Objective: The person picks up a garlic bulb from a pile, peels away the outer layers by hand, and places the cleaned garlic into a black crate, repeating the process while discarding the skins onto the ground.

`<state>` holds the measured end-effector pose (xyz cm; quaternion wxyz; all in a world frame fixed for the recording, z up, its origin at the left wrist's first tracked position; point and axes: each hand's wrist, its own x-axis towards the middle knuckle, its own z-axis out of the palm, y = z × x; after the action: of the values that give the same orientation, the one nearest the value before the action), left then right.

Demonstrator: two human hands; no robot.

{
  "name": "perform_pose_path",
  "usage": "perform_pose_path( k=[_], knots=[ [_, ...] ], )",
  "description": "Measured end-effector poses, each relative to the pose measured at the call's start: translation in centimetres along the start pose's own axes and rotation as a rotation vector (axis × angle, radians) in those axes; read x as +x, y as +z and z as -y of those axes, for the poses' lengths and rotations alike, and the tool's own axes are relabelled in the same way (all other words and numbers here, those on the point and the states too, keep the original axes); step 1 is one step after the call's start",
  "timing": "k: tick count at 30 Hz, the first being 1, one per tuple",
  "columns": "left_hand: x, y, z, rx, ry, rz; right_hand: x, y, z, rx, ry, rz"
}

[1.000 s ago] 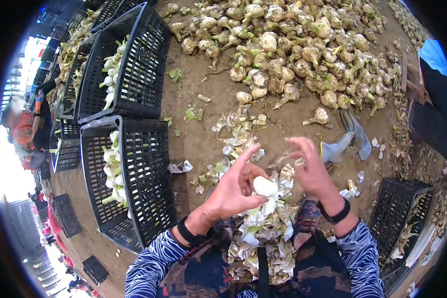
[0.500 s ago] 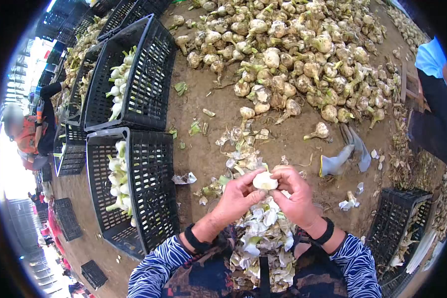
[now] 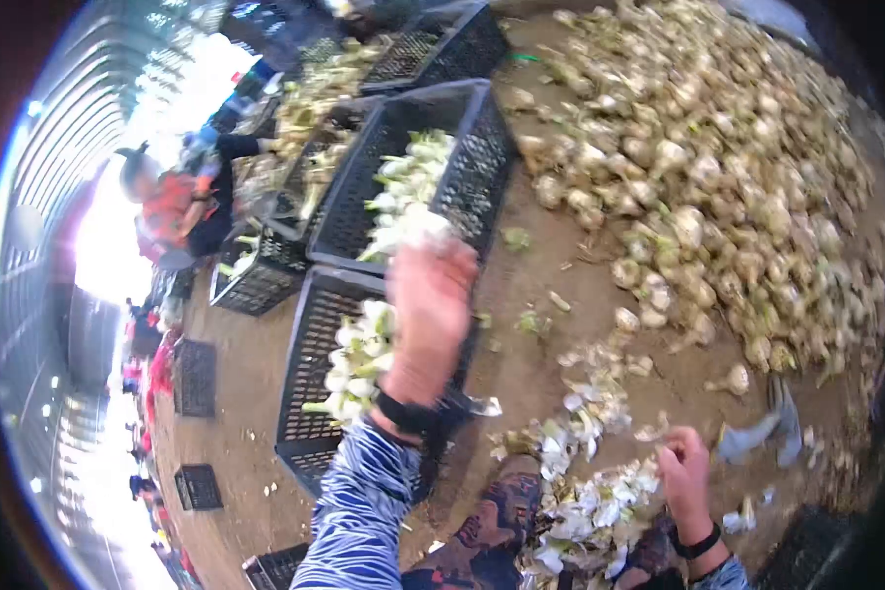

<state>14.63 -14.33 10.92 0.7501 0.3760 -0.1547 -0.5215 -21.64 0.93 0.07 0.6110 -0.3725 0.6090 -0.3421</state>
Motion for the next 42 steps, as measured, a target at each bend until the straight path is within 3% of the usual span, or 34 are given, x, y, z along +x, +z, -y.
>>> perform_pose_path(
  k=[1, 2, 3, 6, 8, 10, 12, 18, 20, 21, 23, 27, 29, 30, 32, 34, 36, 38, 40, 42],
  knots=[
    [0.7, 1.3, -2.0, -0.079, -0.012, 0.1, 0.3, 0.0, -1.0, -0.081, -0.075, -0.016],
    [2.1, 2.4, -2.4, 0.041, 0.122, -0.037, 0.2, -0.4, -1.7, -0.169, -0.149, -0.034],
    [2.9, 3.2, -1.4, -0.022, 0.024, -0.275, -0.1, -0.5, -1.7, -0.12, -0.092, -0.013],
    [2.8, 1.4, 7.7, 0.476, -0.196, 0.058, -0.2, 0.0, -1.7, 0.07, -0.015, 0.069],
    [1.8, 0.9, 15.2, 1.21, -0.217, 0.227, -0.6, 0.0, -1.4, 0.043, 0.001, 0.06],
    [1.0, -0.5, 21.4, 1.471, -0.249, 0.407, -0.9, -0.4, -1.5, 0.053, -0.011, 0.084],
    [-0.4, -1.0, 24.7, 1.878, -0.051, 0.549, -1.4, -0.9, -0.9, 0.06, 0.047, 0.064],
    [-3.0, -3.2, 26.5, 1.829, 0.252, 0.654, -2.5, -2.0, -3.2, 0.025, 0.033, 0.034],
    [-5.7, -1.8, 24.9, 1.095, -0.228, 0.258, -2.1, -1.6, -3.5, -0.03, 0.002, 0.049],
    [-7.9, -0.2, 23.0, 1.103, -0.232, 0.261, -1.8, -1.3, -3.1, -0.096, -0.035, 0.071],
    [-12.3, 3.4, 19.3, 0.485, -0.471, 0.2, -1.2, 0.0, -1.1, -0.014, -0.075, 0.039],
    [-16.9, 2.6, 17.1, 0.593, -0.67, 0.25, 0.2, 1.9, 2.2, 0.207, -0.126, -0.095],
    [-18.3, 2.4, 16.2, 0.615, -0.609, 0.431, 0.0, 1.9, 3.6, 0.313, -0.134, -0.059],
    [-18.6, 2.0, 16.0, 0.615, -0.61, 0.43, -0.1, 2.0, 3.9, 0.423, -0.149, -0.017],
    [-19.2, 1.2, 15.8, 0.593, -0.397, 0.523, -0.6, 1.8, 3.8, 0.351, -0.041, -0.021],
    [-19.8, 0.8, 15.3, 0.531, -0.412, 0.496, -1.1, 1.7, 4.6, 0.444, 0.023, 0.06],
    [-20.0, -0.1, 15.3, 0.916, -0.155, 0.577, -1.3, 1.8, 4.4, 0.394, 0.06, 0.077],
    [-20.1, -0.1, 14.8, 0.961, -0.102, 0.573, -1.5, 2.1, 4.1, 0.269, 0.077, 0.054],
    [-20.4, 0.4, 13.8, 1.195, 0.296, 0.737, -1.4, 2.3, 2.9, 0.234, 0.046, 0.054],
    [-20.6, 0.1, 13.8, 1.192, 0.263, 0.696, -1.4, 2.3, 2.9, 0.199, 0.008, 0.057]
  ],
)
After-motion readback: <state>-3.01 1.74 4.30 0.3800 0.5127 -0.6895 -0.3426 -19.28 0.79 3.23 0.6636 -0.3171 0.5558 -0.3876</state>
